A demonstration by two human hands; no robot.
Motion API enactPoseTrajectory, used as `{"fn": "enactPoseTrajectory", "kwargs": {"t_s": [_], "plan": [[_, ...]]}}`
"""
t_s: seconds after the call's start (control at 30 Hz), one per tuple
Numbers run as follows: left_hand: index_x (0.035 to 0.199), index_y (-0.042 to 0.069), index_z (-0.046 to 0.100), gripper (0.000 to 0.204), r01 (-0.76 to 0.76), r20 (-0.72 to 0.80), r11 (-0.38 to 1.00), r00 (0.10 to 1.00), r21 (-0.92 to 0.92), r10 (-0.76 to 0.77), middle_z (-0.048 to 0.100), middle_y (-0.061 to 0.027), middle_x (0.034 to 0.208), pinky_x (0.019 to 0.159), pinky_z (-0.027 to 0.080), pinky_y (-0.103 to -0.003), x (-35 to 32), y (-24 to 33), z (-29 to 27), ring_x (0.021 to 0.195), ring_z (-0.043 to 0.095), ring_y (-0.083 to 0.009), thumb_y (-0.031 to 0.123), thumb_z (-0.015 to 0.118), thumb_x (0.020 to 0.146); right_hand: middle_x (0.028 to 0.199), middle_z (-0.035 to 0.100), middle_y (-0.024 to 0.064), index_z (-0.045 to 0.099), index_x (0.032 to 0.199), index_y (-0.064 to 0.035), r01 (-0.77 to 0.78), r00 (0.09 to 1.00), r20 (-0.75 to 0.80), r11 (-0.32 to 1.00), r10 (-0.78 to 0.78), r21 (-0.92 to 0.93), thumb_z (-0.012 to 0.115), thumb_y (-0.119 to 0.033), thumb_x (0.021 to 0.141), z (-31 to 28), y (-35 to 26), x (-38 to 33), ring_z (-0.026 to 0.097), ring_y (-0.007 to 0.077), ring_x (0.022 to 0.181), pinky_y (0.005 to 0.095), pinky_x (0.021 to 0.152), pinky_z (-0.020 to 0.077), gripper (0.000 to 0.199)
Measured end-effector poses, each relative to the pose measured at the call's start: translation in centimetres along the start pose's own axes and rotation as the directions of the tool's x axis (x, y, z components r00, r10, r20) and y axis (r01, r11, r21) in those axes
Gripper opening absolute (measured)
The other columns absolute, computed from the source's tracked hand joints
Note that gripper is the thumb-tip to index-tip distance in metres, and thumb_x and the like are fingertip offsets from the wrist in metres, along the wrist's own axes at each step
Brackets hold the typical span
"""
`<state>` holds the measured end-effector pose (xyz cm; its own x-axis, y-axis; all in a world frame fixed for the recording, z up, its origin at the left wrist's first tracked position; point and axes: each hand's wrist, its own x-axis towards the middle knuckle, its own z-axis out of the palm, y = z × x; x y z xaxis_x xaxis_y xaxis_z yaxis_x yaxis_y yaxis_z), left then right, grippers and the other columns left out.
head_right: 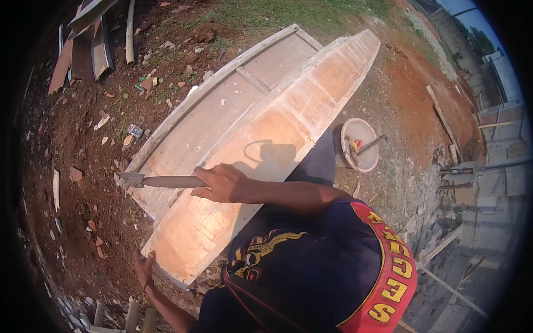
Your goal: The person picks up a long wooden plank and places it on a wooden frame. They use a hammer to drive nails into the plank to secure it to the frame. The person then picks up another plank and repeats the process.
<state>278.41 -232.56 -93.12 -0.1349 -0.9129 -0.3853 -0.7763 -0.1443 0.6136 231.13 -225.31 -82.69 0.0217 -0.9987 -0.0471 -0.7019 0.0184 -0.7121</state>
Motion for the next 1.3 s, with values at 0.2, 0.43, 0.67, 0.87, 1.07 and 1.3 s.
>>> {"fn": "enactPoseTrajectory", "kwargs": {"t_s": [0.2,0.43,0.67,0.87,1.07,1.3], "plan": [[0.111,-0.006,0.062,0.046,-0.233,-0.128,0.972,0.964,0.021,0.233,0.067,-0.0217,0.098,0.080,0.048,-0.040,6.5,10.7,1.8,0.089,0.062,-0.0276,0.035,0.045,0.101,0.070,0.059,0.0203,0.057,0.102,0.0004,-0.522,0.691,-0.516,0.843,0.506,0.128,0.063,-0.037,0.089,-9.7,9.4,-11.0,0.061,0.0376,0.064,0.0452,0.059,0.0445,0.040],[0.116,-0.003,0.057,0.029,-0.744,0.230,0.667,0.645,-0.025,0.729,0.059,-0.0216,0.107,0.087,0.044,-0.042,12.4,33.0,21.6,0.099,0.056,-0.0370,0.017,0.043,0.100,0.076,0.062,0.0204,0.060,0.108,0.0033,-0.656,0.186,-0.770,0.661,0.610,0.365,0.059,-0.035,0.091,-10.6,18.4,-21.0,0.063,0.0305,0.073,0.0418,0.069,0.0476,0.042],[0.114,-0.004,0.056,0.038,-0.773,0.254,0.633,0.620,0.037,0.742,0.061,-0.0279,0.106,0.085,0.047,-0.049,10.0,46.1,33.1,0.099,0.059,-0.0438,0.025,0.038,0.101,0.062,0.053,0.0036,0.061,0.105,-0.0003,-0.555,0.012,-0.546,0.459,0.838,0.693,0.057,-0.037,0.094,-7.5,22.3,-26.7,0.054,0.0131,0.055,0.0325,0.051,0.0435,0.038],[0.090,-0.005,0.061,0.039,-0.706,0.213,0.630,0.703,0.325,0.678,0.062,-0.0278,0.094,0.072,0.049,-0.052,9.4,47.3,36.3,0.086,0.062,-0.0439,0.027,0.041,0.098,0.063,0.054,0.0026,0.060,0.097,-0.0010,-0.339,-0.152,-0.415,0.348,0.897,0.874,0.059,-0.041,0.093,-3.1,25.7,-31.3,0.053,0.0125,0.050,0.0311,0.047,0.0420,0.040],[0.085,-0.007,0.058,0.035,-0.807,0.223,0.504,0.576,0.306,0.787,0.059,-0.0280,0.087,0.072,0.046,-0.052,11.7,46.8,37.6,0.081,0.058,-0.0455,0.020,0.040,0.098,0.064,0.053,0.0004,0.057,0.089,-0.0040,-0.165,-0.452,-0.404,0.371,0.795,0.914,0.063,-0.033,0.090,-2.5,31.0,-35.4,0.049,0.0119,0.048,0.0297,0.047,0.0413,0.030],[0.084,-0.007,0.054,0.033,-0.851,0.305,0.469,0.523,0.236,0.796,0.054,-0.0272,0.084,0.074,0.040,-0.052,12.7,46.6,37.5,0.081,0.051,-0.0454,0.016,0.035,0.098,0.061,0.050,-0.0001,0.055,0.093,-0.0043,-0.329,-0.624,-0.425,0.273,0.656,0.904,0.063,-0.020,0.087,-8.4,36.6,-38.9,0.049,0.0108,0.046,0.0281,0.044,0.0422,0.019]]}}
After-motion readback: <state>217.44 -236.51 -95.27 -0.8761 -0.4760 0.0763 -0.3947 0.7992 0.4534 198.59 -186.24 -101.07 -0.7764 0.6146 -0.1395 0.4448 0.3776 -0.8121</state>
